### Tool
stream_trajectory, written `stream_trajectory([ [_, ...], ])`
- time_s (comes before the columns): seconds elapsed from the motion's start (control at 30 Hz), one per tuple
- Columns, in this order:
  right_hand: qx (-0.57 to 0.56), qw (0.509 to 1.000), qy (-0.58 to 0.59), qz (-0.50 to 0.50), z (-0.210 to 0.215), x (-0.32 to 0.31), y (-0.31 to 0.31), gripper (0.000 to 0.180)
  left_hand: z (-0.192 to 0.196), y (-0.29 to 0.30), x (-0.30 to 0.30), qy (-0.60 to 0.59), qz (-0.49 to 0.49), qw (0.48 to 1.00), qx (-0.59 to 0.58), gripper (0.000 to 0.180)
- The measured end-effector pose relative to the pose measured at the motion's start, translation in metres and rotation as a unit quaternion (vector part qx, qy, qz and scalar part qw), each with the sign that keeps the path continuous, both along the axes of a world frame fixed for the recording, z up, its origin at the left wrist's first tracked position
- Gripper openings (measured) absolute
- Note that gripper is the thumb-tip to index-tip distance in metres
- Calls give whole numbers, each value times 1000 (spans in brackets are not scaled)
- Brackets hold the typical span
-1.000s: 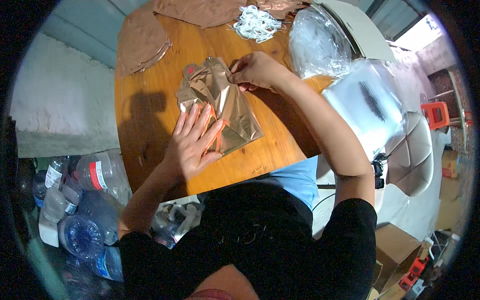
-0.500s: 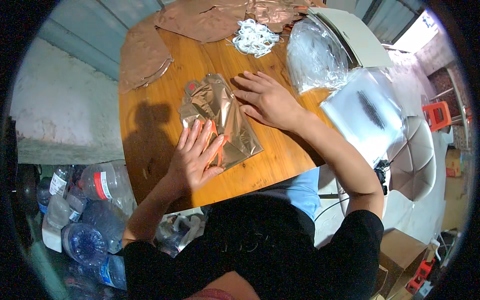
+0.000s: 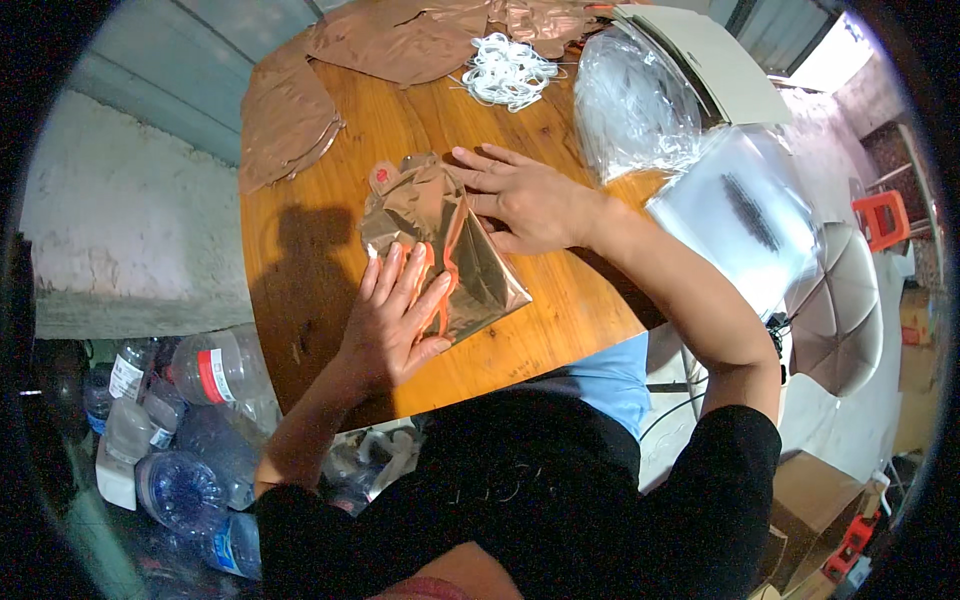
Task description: The person folds a foil balloon by hand, pressing it flat and tucking the edges inward. They then place the folded balloon onto a cardboard backing and slide it into a plastic sleeve.
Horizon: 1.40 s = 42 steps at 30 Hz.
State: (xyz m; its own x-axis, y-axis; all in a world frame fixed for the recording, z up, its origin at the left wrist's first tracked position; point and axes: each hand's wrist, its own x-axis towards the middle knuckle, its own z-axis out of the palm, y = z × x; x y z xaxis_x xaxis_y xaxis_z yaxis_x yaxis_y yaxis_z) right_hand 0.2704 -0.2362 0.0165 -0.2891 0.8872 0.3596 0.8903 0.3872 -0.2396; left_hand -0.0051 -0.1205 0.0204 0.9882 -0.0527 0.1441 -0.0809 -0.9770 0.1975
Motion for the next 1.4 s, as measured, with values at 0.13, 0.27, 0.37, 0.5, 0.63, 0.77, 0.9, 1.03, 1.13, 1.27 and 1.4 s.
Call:
stream_trajectory([
  [0.13, -36, 999, 1, 19, -4, -1, 2, 49, -2, 0, 0, -3, 2, 1000, 4, 74],
  [0.27, -23, 999, 31, 26, 0, -4, 4, 45, 1, -1, -1, 0, 5, 1000, -4, 74],
  [0.37, -17, 994, 112, -8, 1, -1, 4, 37, 2, -1, 0, -2, 3, 1000, -11, 73],
  [0.5, -110, 957, 218, -158, 20, 0, 0, 27, 0, -1, -1, -10, 9, 1000, -14, 72],
  [0.63, -267, 786, 497, -253, 30, -18, 9, 21, -1, -1, -3, -12, 13, 1000, -15, 72],
  [0.77, -239, 828, 468, -198, 18, -18, 9, 27, 1, -2, -1, -15, 9, 1000, -19, 72],
  [0.9, -277, 806, 498, -158, 20, -13, 16, 24, -1, -1, -1, -16, 9, 1000, -19, 72],
  [1.03, -328, 805, 449, -208, 28, -15, 21, 20, 0, -1, -1, -17, 10, 1000, -16, 72],
  [1.13, -327, 739, 562, -179, 31, -19, 23, 19, -1, -1, -2, -24, 12, 999, -19, 72],
  [1.27, -314, 706, 600, -206, 21, -13, 29, 23, 2, -2, -1, -15, 11, 1000, -16, 72],
  [1.4, -319, 738, 566, -183, 22, -10, 34, 21, 1, -2, -1, -12, 13, 1000, -16, 73],
])
